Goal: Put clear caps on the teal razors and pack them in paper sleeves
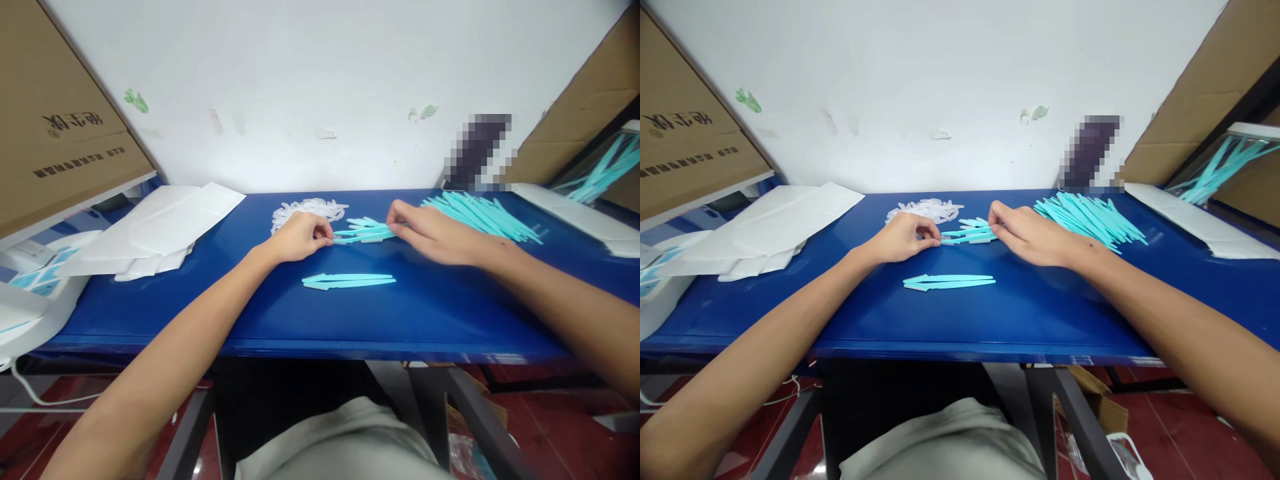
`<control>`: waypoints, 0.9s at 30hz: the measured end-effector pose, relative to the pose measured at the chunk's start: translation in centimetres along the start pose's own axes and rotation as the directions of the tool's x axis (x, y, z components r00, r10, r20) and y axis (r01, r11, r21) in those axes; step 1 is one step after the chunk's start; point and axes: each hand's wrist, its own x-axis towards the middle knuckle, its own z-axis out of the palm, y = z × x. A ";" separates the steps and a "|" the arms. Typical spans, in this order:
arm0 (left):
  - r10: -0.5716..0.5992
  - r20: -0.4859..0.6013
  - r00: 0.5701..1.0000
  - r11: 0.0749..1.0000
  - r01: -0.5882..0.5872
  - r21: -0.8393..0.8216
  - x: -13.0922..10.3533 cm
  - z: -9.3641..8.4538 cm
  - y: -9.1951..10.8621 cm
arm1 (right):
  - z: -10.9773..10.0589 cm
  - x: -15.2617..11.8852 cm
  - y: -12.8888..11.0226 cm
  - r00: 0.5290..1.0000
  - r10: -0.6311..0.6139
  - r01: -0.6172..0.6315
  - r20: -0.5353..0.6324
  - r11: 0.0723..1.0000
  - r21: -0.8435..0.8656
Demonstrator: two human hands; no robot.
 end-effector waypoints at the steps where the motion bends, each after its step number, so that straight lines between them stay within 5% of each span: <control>1: 0.001 -0.001 1.000 1.000 -0.001 0.000 0.0 0.0 0.0 | -0.1 0.0 0.1 1.000 0.001 -0.001 0.006 1.000 0.002; 19: 0.013 -0.017 1.000 1.000 -0.013 0.008 0.0 0.1 -0.1 | -0.5 0.1 0.5 0.999 0.001 0.000 0.049 1.000 -0.019; 27: 0.049 -0.061 0.997 0.990 -0.057 -0.133 0.0 0.8 -0.7 | 0.2 0.4 0.2 0.999 0.000 0.001 0.038 0.999 -0.034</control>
